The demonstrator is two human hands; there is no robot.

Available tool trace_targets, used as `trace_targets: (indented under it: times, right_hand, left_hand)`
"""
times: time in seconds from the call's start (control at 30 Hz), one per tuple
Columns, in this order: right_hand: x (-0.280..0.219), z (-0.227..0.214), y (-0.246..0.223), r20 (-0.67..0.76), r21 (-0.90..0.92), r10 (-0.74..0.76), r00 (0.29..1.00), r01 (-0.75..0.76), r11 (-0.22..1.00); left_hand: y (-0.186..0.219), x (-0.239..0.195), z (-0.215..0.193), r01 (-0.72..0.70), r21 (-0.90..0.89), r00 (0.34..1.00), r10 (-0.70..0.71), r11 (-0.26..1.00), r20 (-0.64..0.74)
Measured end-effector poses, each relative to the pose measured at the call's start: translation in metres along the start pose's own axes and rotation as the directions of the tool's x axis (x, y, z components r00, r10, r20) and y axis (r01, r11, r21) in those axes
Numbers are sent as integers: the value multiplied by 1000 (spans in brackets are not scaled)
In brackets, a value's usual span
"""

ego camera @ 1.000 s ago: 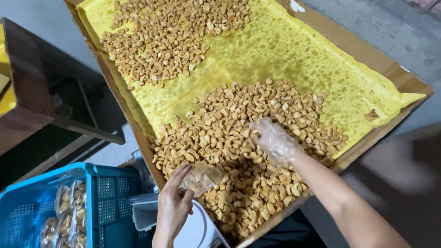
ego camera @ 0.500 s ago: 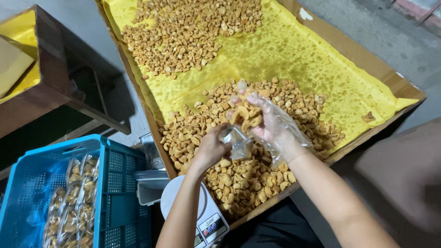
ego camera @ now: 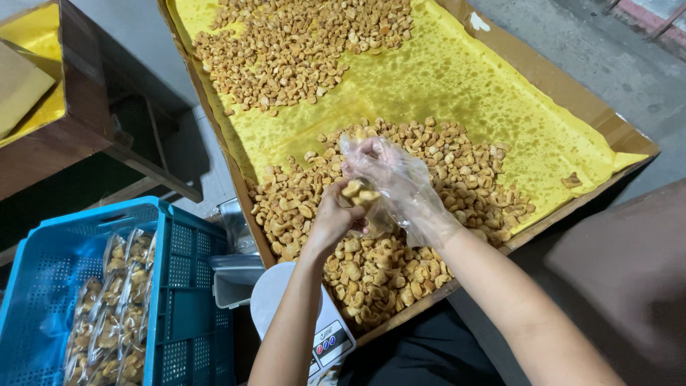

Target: The person fills small plastic bags with snacks by hand and then places them into a blue plastic crate.

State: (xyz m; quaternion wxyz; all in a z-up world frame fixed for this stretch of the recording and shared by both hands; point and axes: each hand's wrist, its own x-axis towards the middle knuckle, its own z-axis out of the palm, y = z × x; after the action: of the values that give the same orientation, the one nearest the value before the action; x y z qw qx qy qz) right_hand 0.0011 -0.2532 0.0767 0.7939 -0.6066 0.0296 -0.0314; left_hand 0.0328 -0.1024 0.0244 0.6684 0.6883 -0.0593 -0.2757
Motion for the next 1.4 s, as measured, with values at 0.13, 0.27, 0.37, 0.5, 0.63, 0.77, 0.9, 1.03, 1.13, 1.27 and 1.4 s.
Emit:
trace_targets:
  times: [0.13,0.27,0.37,0.5,0.63,0.77,0.9,1.03,1.13,1.27,1.4]
  right_hand:
    - [-10,4,-17,19,-358,127,992,-112,927]
    - [-4,-13,-23,303,-582,0,953,186,791]
    - [4,-38,-23,562,-675,-69,825,504,539]
    - [2,-77,-14,503,224,-528,684,486,845]
    - [14,-97,14,41,-506,176,984,-131,852]
    - [39,-101,76,193,-909,279,941,65,412]
    - [51,-55,105,25,-997,457,889,-9,71]
    - [44,-28,106,-75,-984,518,852,21,-177]
    - [32,-42,115,-40,-990,531,846,37,-134]
    - [43,-52,145,-85,-995,418,905,-57,-77]
    - [32,-42,166,-156,-988,453,878,-137,-73]
  left_hand:
    - [-4,-4,-5,57,-14,998,-57,998,0]
    - [-7,-6,-13,34,93,999,-31,995,-32]
    - [8,-16,-22,64,156,997,-57,986,-51]
    - [33,-50,-35,22,303,999,-7,953,-52]
    - [41,-93,-47,-101,225,991,118,969,-60]
    - [38,-88,-54,4,359,992,42,933,-121]
    - [30,-92,-60,74,315,977,-7,946,-211]
    - [26,-93,-63,59,262,979,-4,963,-204]
    - [24,-88,-65,34,206,983,5,978,-184]
    - [19,-97,-75,73,269,977,-15,960,-211]
    - [9,-111,-85,113,170,970,-72,979,-233]
